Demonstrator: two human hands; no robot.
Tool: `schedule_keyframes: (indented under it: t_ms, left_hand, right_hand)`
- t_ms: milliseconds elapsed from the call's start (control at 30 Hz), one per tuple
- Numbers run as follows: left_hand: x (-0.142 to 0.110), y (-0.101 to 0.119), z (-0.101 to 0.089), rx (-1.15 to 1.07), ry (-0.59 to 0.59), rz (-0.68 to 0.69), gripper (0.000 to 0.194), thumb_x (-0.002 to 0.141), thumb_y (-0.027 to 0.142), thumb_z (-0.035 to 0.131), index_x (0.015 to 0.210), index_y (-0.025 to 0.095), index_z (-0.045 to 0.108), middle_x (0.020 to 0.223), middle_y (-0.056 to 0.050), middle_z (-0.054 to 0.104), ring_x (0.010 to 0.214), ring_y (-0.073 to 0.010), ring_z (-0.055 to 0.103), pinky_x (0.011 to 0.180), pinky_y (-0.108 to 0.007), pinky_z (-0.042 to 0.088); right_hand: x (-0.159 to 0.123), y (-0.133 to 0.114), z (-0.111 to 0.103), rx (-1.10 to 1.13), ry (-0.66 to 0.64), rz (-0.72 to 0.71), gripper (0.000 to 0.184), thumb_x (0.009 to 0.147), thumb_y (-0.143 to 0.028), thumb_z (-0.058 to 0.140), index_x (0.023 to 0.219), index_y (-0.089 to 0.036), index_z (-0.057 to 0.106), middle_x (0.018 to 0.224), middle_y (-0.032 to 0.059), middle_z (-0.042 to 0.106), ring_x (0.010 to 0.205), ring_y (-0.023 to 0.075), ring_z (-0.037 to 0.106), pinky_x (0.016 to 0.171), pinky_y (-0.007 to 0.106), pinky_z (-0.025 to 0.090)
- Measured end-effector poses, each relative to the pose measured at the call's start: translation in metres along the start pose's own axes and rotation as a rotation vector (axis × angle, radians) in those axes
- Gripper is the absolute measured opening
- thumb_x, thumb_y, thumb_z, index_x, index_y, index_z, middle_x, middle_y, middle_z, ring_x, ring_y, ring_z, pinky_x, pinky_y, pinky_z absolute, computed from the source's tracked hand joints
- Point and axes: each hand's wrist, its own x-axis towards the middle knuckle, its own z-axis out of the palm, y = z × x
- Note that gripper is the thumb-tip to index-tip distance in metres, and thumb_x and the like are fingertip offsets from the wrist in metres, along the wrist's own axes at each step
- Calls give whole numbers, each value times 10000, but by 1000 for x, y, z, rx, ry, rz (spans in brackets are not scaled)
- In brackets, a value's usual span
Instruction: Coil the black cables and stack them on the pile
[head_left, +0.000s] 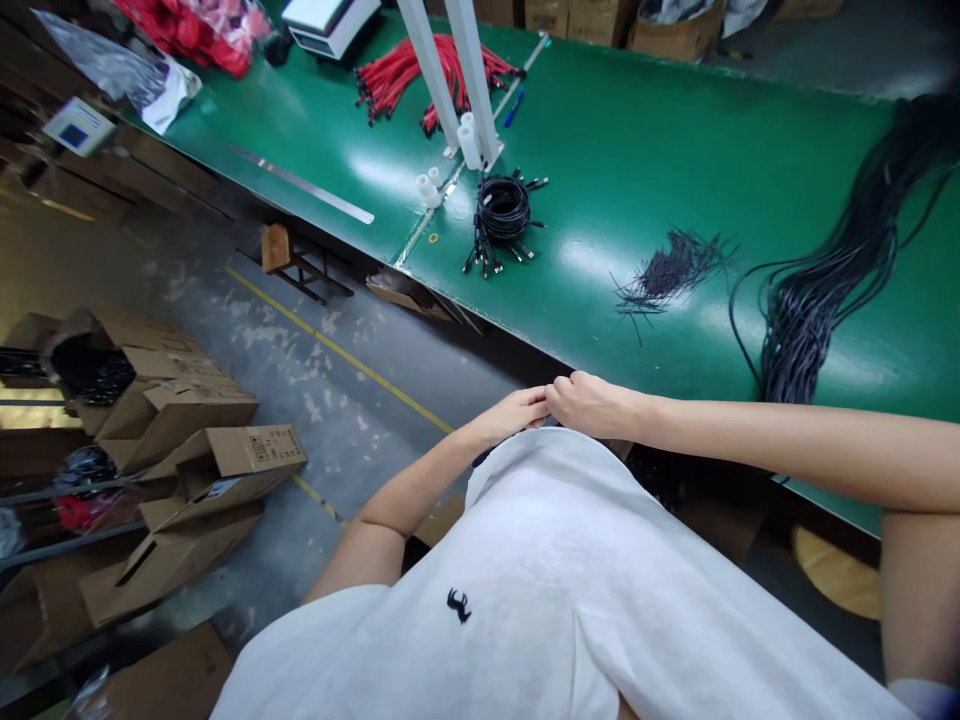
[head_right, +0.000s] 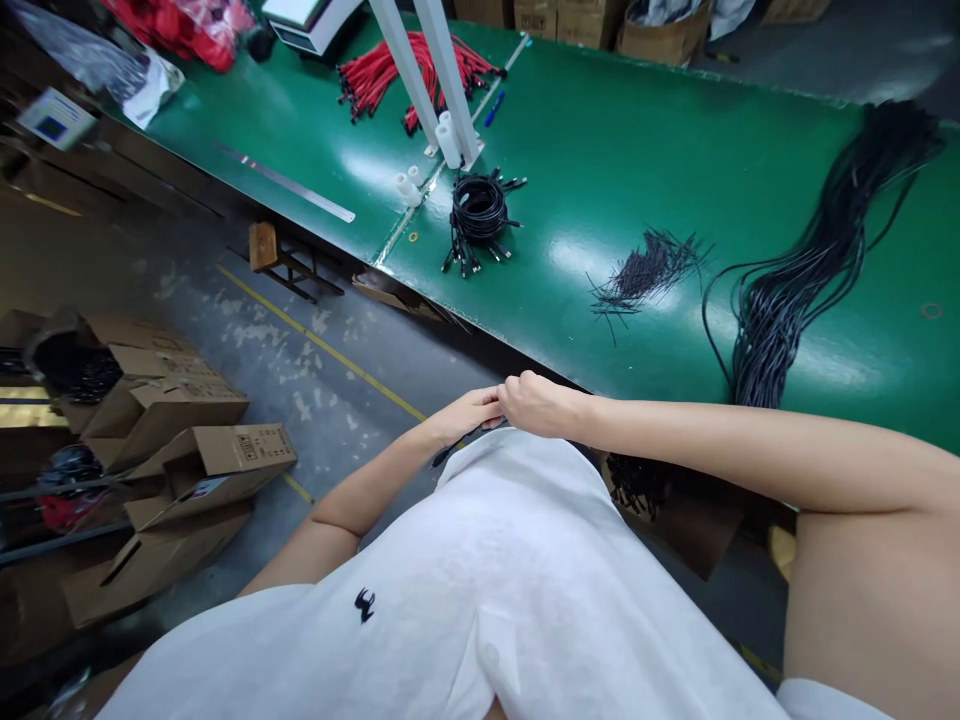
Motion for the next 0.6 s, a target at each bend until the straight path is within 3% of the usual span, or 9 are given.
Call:
schedule_keyframes:
  t_ms: [100, 167, 233, 300, 400, 467, 533, 600]
  left_hand:
    - [11, -2, -1, -123, 73, 78, 507, 822, 306, 634, 1303, 172, 543, 736, 20, 628, 644, -101, 563, 626, -219, 397]
    - [19, 0, -6, -167, 76, 139, 574, 821, 217, 559, 1388, 187, 478, 853, -8, 672, 756, -120, 622, 746, -250, 450]
    - [27, 4, -14, -64, 50, 215, 533, 805, 166, 540, 1337, 185, 525, 928, -30, 683, 850, -143, 643, 841, -282, 462]
    - [33, 11, -22, 230, 73, 292, 417, 820, 173, 571, 1236, 194, 589, 959, -46, 684, 931, -182, 645, 893, -314, 459]
    - [44, 20, -26, 868, 331, 406, 153, 855, 253, 631, 998, 202, 646, 960, -82, 665, 1032, -264, 613, 942, -391, 441]
    - [54, 21, -21, 1152, 546, 446, 98, 866, 291, 639, 863, 195, 619, 980, -112, 643, 1072, -300, 586, 958, -435, 430]
    - [62, 18, -12, 1154, 662, 424, 115, 876, 298, 634, 869, 193, 587, 990, -107, 632, 1032, -278, 598, 913, -415, 461]
    - [64, 11, -5, 952, 627, 365, 184, 880, 289, 640, 1020, 198, 563, 948, -57, 637, 883, -205, 631, 798, -337, 502]
  right_hand:
    - [10, 14, -1, 150, -124, 140, 287, 931, -136, 416, 905, -95, 699, 832, 149, 671, 654, 204, 567, 528, 310, 257]
    - [17, 26, 0, 223, -136, 240, 288, 946, -195, 437, 959, -86, 703, 881, 165, 695, 698, 221, 611, 547, 310, 298]
    - [23, 35, 1, 268, -134, 324, 279, 945, -209, 451, 964, -94, 704, 900, 159, 708, 748, 232, 645, 565, 310, 328]
    - [27, 40, 1, 284, -150, 359, 281, 946, -183, 431, 969, -99, 698, 937, 157, 711, 806, 238, 665, 572, 305, 338]
    - [31, 42, 2, 263, -207, 387, 310, 953, -145, 376, 1012, -79, 673, 991, 176, 695, 874, 247, 666, 569, 298, 331]
    - [33, 44, 3, 240, -237, 425, 324, 958, -134, 347, 1029, -61, 655, 998, 192, 680, 895, 253, 660, 573, 296, 327]
    - [33, 48, 4, 224, -246, 439, 340, 964, -131, 323, 1063, -53, 639, 1010, 200, 667, 909, 253, 650, 584, 295, 330]
    - [32, 51, 4, 207, -252, 424, 358, 968, -131, 314, 1147, -62, 616, 1047, 196, 655, 927, 252, 637, 593, 298, 327]
